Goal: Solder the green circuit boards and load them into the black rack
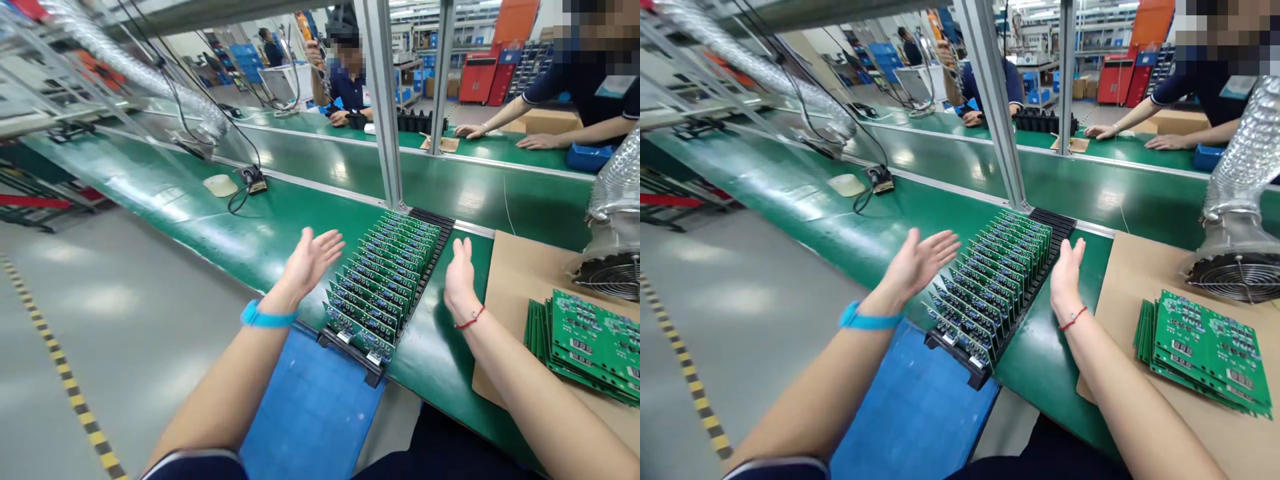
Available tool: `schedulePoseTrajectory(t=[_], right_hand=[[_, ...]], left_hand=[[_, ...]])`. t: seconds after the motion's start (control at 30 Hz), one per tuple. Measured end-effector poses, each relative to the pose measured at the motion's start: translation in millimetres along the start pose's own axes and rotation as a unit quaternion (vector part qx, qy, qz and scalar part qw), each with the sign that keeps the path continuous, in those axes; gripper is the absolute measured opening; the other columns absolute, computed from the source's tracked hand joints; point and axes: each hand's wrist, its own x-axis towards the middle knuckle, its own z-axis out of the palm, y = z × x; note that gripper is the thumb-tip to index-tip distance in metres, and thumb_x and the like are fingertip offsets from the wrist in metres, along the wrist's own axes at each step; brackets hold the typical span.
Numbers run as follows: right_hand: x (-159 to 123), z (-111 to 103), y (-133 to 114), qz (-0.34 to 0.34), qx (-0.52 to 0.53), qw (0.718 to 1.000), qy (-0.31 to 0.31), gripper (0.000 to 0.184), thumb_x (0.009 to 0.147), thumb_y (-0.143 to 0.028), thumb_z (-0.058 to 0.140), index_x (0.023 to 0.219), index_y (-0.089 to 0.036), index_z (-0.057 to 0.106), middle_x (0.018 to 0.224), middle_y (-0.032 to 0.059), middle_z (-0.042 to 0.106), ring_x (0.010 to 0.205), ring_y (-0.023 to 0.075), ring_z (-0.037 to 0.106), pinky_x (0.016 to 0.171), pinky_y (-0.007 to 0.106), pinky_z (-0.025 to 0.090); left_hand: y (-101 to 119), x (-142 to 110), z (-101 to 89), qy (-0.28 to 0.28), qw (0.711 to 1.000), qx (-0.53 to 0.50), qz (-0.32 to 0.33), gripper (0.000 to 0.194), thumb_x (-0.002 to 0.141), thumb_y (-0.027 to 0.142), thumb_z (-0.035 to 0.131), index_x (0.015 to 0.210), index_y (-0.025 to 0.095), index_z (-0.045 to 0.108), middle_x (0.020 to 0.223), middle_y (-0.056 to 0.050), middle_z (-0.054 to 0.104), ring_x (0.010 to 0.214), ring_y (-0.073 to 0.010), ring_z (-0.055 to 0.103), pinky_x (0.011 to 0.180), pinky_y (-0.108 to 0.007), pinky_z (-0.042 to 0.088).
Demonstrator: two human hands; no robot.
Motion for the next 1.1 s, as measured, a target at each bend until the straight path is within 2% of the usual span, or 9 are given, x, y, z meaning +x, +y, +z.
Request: schedulePoseTrajectory(t=[0.07, 0.17, 0.23, 0.3, 0.43, 0.57, 0.77, 0.9, 1.1], right_hand=[[3, -10, 7, 0.023, -0.027, 0.999, 0.015, 0.075, 0.088, -0.051, 0.045, 0.157, -0.022, 0.035, 0.166, 0.013, 0.037, 0.157, 0.0261, 0.033, 0.127, 0.046, 0.035], [3, -17, 18, 0.028, -0.067, 0.997, 0.009, 0.075, 0.078, -0.038, 0.054, 0.151, -0.022, 0.04, 0.158, 0.0152, 0.044, 0.147, 0.0267, 0.047, 0.122, 0.042, 0.042], [6, -16, 22, 0.018, -0.091, 0.996, 0.005, 0.073, 0.078, -0.034, 0.054, 0.149, -0.023, 0.042, 0.154, 0.0145, 0.046, 0.142, 0.0256, 0.051, 0.119, 0.04, 0.046], [12, -13, 23, 0.005, -0.113, 0.994, 0.006, 0.069, 0.081, -0.033, 0.055, 0.148, -0.023, 0.043, 0.153, 0.0136, 0.047, 0.14, 0.0246, 0.052, 0.117, 0.038, 0.047], [32, -2, 16, -0.029, -0.154, 0.987, 0.02, 0.054, 0.094, -0.038, 0.061, 0.145, -0.023, 0.049, 0.151, 0.0128, 0.049, 0.135, 0.0263, 0.055, 0.113, 0.045, 0.051], [58, 10, 1, -0.059, -0.193, 0.978, 0.048, 0.045, 0.097, -0.044, 0.065, 0.135, -0.02, 0.058, 0.142, 0.0112, 0.059, 0.123, 0.0258, 0.062, 0.103, 0.05, 0.056], [111, 18, -23, -0.078, -0.264, 0.959, 0.059, 0.042, 0.098, -0.043, 0.064, 0.132, -0.02, 0.06, 0.137, 0.0105, 0.062, 0.119, 0.0239, 0.064, 0.1, 0.048, 0.058], [135, 15, -25, -0.081, -0.328, 0.941, -0.004, 0.041, 0.098, -0.043, 0.064, 0.131, -0.02, 0.061, 0.135, 0.0103, 0.063, 0.116, 0.0231, 0.065, 0.099, 0.046, 0.059], [121, 12, -13, -0.092, -0.452, 0.884, -0.075, 0.042, 0.097, -0.044, 0.065, 0.131, -0.019, 0.061, 0.133, 0.01, 0.063, 0.115, 0.0232, 0.065, 0.098, 0.047, 0.059]], left_hand=[[-16, -57, -15.4, 0.177, 0.981, -0.064, -0.052, 0.064, 0.084, 0.075, 0.052, 0.116, 0.02, 0.061, 0.129, -0.016, 0.069, 0.116, -0.0296, 0.07, 0.104, -0.045, 0.056], [-51, -152, 0.5, 0.299, 0.946, -0.061, -0.106, 0.051, 0.074, 0.065, 0.074, 0.101, 0.025, 0.057, 0.1, -0.004, 0.069, 0.097, -0.0257, 0.07, 0.098, -0.043, 0.056], [-69, -201, 36.8, 0.241, 0.937, -0.129, -0.217, 0.059, 0.066, 0.071, 0.079, 0.095, 0.024, 0.06, 0.083, -0.001, 0.068, 0.076, -0.0225, 0.069, 0.076, -0.037, 0.058], [-74, -228, 79.8, 0.177, 0.917, -0.248, -0.257, 0.066, 0.069, 0.078, 0.075, 0.102, 0.022, 0.061, 0.088, -0.003, 0.072, 0.069, -0.0208, 0.07, 0.068, -0.036, 0.058], [-50, -225, 130.4, 0.152, 0.903, -0.326, -0.237, 0.064, 0.064, 0.074, 0.083, 0.089, 0.024, 0.053, 0.07, 0.003, 0.07, 0.061, -0.018, 0.071, 0.063, -0.03, 0.057], [-33, -211, 126.6, 0.118, 0.903, -0.329, -0.249, 0.06, 0.062, 0.062, 0.087, 0.085, 0.024, 0.048, 0.061, 0.006, 0.066, 0.055, -0.0168, 0.071, 0.056, -0.026, 0.056], [-56, -214, 117.1, 0.147, 0.927, -0.264, -0.224, 0.053, 0.065, 0.062, 0.081, 0.078, 0.024, 0.046, 0.051, 0.003, 0.065, 0.042, -0.0171, 0.064, 0.046, -0.024, 0.05], [-59, -208, 95.7, 0.167, 0.949, -0.198, -0.182, 0.043, 0.07, 0.057, 0.077, 0.076, 0.023, 0.051, 0.043, 0.004, 0.059, 0.038, -0.0143, 0.056, 0.045, -0.023, 0.045], [-61, -172, 25.2, 0.235, 0.934, -0.189, -0.192, 0.031, 0.064, 0.036, 0.079, 0.075, 0.022, 0.054, 0.039, 0.008, 0.052, 0.033, -0.0124, 0.048, 0.038, -0.021, 0.04]])
